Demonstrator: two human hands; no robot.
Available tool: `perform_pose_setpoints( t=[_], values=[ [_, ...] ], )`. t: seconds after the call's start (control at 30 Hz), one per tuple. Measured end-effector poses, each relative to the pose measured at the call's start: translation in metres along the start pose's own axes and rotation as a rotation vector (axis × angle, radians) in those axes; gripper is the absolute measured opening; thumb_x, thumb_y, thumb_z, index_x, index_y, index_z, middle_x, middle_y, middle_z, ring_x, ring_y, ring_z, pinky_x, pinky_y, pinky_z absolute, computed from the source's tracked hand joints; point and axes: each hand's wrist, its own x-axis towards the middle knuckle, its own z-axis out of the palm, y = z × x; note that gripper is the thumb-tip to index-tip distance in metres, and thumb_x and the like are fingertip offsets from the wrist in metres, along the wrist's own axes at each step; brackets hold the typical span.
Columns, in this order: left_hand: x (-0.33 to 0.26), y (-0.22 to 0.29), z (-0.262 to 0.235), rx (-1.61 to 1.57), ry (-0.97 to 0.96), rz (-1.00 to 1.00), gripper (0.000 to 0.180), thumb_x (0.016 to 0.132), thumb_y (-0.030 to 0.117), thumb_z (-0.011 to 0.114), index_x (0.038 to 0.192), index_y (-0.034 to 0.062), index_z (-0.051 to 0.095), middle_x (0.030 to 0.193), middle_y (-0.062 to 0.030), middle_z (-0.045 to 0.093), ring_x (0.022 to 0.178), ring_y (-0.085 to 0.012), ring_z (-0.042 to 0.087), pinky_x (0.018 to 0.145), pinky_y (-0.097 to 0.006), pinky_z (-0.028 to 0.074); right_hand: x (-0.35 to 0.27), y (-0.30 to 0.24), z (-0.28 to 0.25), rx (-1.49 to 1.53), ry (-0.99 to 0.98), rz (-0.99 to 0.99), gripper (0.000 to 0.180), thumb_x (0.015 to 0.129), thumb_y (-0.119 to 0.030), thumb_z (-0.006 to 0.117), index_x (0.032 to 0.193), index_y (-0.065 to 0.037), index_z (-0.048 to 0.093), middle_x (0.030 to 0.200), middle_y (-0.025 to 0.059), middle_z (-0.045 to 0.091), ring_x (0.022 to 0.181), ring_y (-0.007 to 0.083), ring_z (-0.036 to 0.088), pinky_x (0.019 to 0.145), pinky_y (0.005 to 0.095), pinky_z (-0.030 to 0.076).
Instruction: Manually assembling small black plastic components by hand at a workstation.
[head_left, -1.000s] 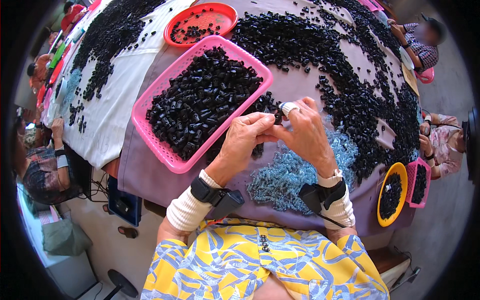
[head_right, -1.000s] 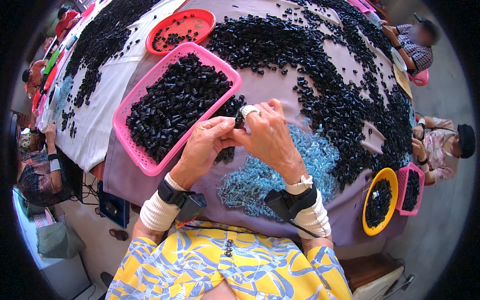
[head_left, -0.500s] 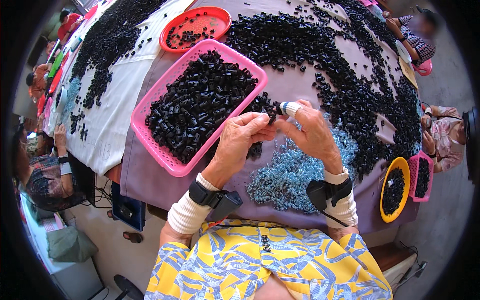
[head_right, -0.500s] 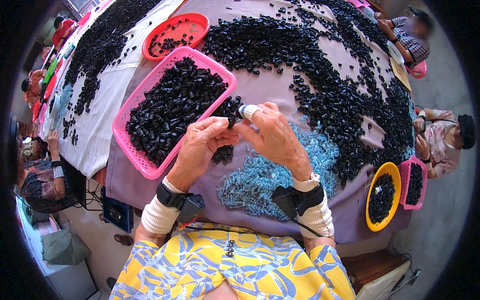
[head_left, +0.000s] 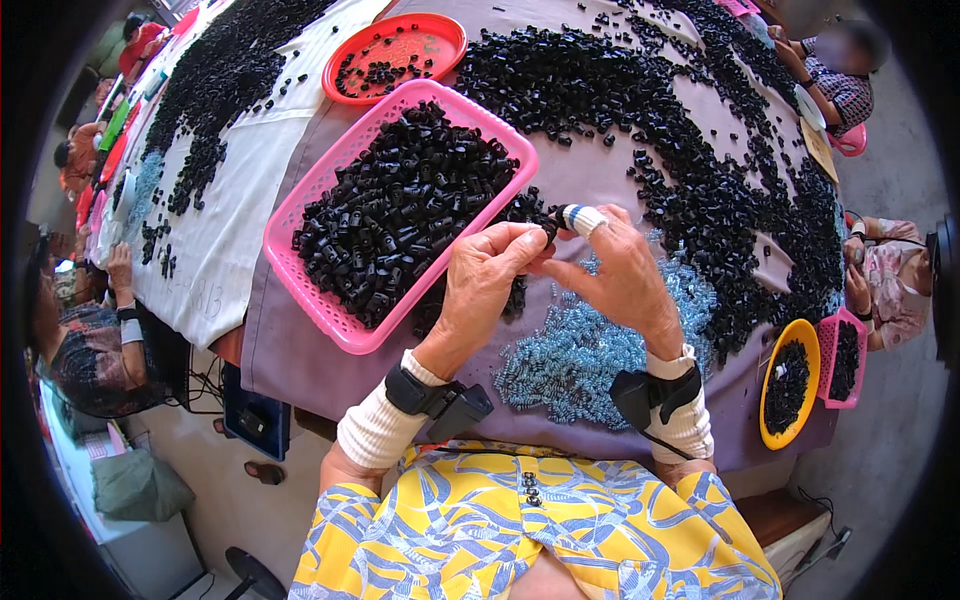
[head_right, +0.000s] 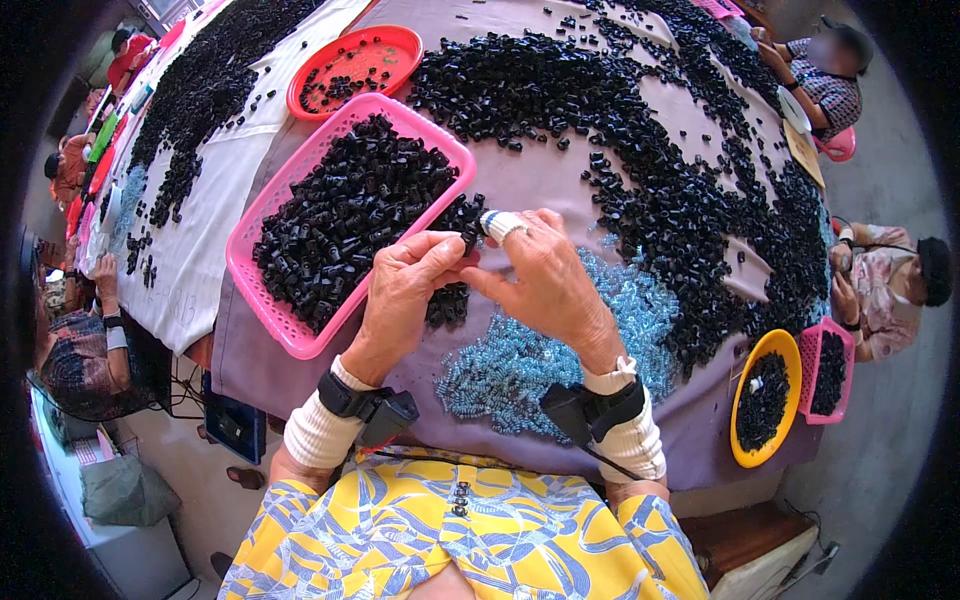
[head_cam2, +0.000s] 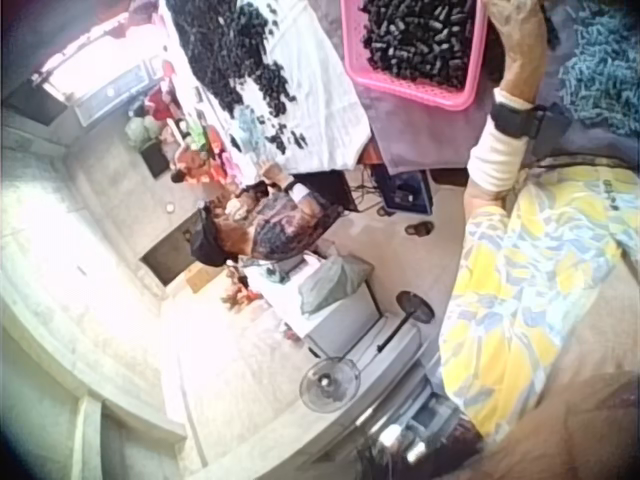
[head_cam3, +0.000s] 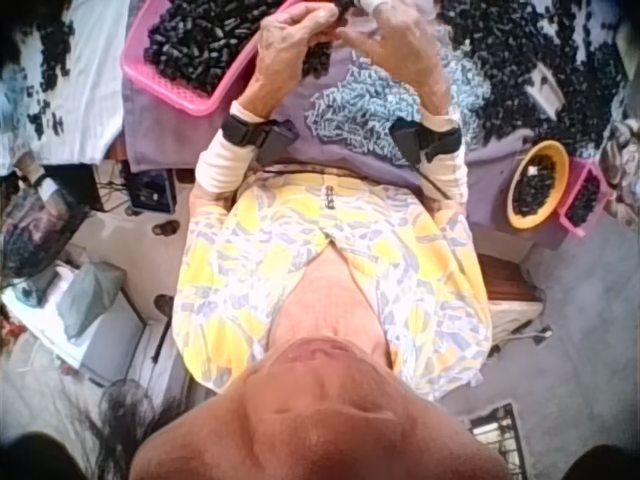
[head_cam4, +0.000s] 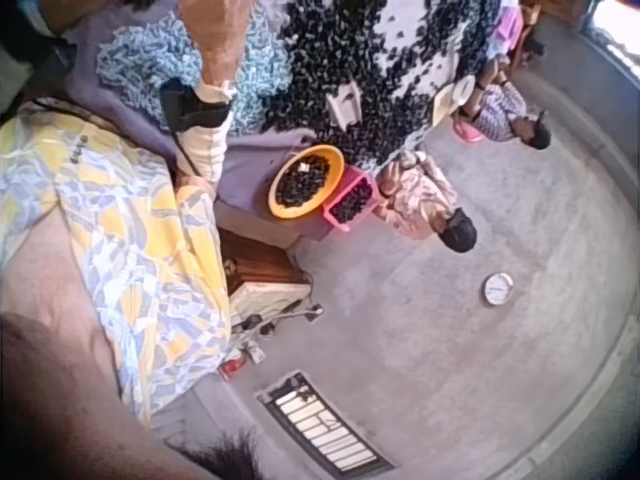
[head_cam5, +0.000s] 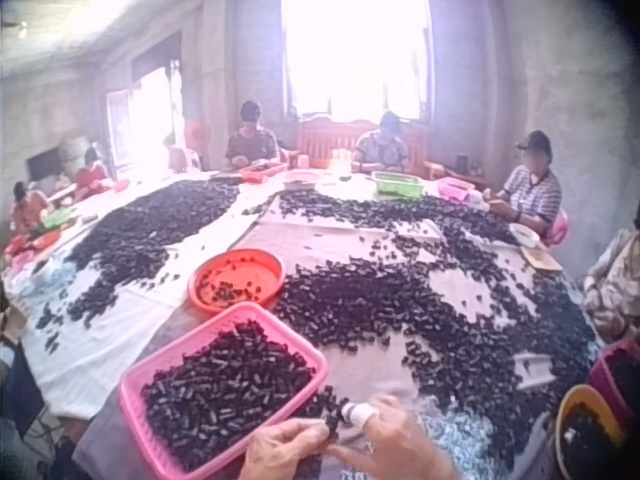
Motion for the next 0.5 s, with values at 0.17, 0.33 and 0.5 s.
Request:
perform_pose_setpoints(
  t=[0.17,0.33,0.5],
  values=[
    [-0.0014,-0.0015,0.0096,-0.063,-0.003,-0.020,0.020,0.089,0.015,0.060,0.095,-0.0031,0.065,0.084,-0.0036,0.065,0.075,-0.0069,0.059,0.070,-0.021,0.049,0.0041,-0.0042,0.0074,-0.284,0.050,-0.060,0.029,0.067,-0.024,0.073,0.080,-0.002,0.057,0.076,0.0122,0.058,0.077,0.0297,0.057,0.083,0.0430,0.037],
    [-0.0010,-0.0046,0.0063,-0.121,-0.028,-0.036,0.021,0.090,0.016,0.059,0.095,-0.0032,0.065,0.085,-0.0036,0.064,0.075,-0.0075,0.061,0.071,-0.021,0.051,0.0058,-0.0008,0.0090,-0.289,0.098,-0.080,0.027,0.064,-0.022,0.073,0.074,-0.003,0.057,0.071,0.0108,0.057,0.073,0.0281,0.057,0.081,0.0421,0.038],
    [-0.0028,-0.0042,0.0014,-0.138,-0.087,-0.161,0.022,0.093,0.018,0.054,0.100,-0.0012,0.062,0.090,-0.0036,0.063,0.081,-0.0098,0.061,0.079,-0.027,0.052,0.0047,0.0005,0.0070,-0.231,0.076,-0.050,0.022,0.063,-0.018,0.071,0.070,-0.003,0.057,0.068,0.0101,0.057,0.071,0.0279,0.056,0.080,0.0409,0.039]
  ],
)
